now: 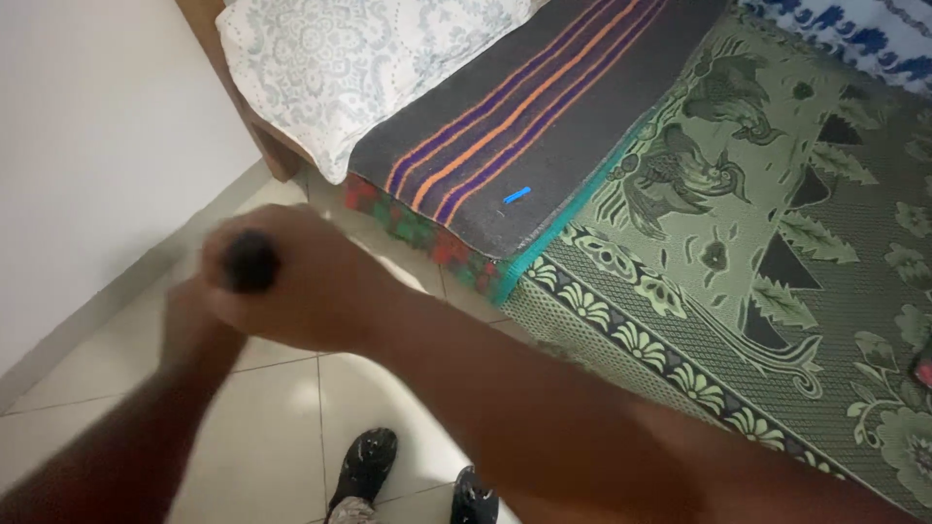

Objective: The person sweeps a tiled bedroom floor with a blue broom, moving debris toward the bed. They briefly pick up a small blue plastic item from the floor and place it on the bed, then continue sweeping.

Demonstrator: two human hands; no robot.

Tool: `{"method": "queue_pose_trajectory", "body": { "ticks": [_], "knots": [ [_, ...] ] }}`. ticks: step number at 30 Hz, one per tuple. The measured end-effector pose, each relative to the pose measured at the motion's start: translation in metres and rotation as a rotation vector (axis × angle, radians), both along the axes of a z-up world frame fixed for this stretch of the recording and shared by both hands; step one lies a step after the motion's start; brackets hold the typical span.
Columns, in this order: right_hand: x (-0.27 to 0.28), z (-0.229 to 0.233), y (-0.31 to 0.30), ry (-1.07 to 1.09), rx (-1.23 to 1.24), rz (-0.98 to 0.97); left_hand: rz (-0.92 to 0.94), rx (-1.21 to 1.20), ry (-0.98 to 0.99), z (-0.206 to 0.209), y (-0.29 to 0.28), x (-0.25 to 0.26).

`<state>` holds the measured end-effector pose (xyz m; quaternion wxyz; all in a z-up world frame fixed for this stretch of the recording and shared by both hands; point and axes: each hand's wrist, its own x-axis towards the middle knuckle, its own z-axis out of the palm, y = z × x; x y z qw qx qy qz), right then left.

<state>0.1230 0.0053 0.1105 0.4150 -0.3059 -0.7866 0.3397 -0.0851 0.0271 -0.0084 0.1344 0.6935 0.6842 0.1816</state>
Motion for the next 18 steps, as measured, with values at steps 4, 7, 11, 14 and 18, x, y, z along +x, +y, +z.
{"method": "queue_pose_trajectory", "body": {
  "ticks": [4, 7, 11, 14, 18],
  "knots": [
    [-0.039, -0.029, 0.028, -0.092, -0.060, -0.141, -0.055, -0.102, -0.012, -0.029, 0.034, -0.034],
    [-0.045, -0.037, 0.030, -0.093, -0.119, -0.256, -0.038, -0.367, 0.123, -0.047, 0.051, -0.030],
    [0.006, -0.004, 0.032, -0.104, -0.503, -0.255, -0.114, -0.306, -0.302, -0.033, 0.025, 0.010],
    [0.039, 0.046, 0.036, -0.061, -0.437, -0.251, -0.112, -0.281, -0.278, -0.009, 0.010, 0.054],
    [0.054, 0.100, 0.034, -0.251, -0.555, -0.366, -0.077, -0.280, -0.311, 0.017, -0.011, 0.089]
  ]
}}
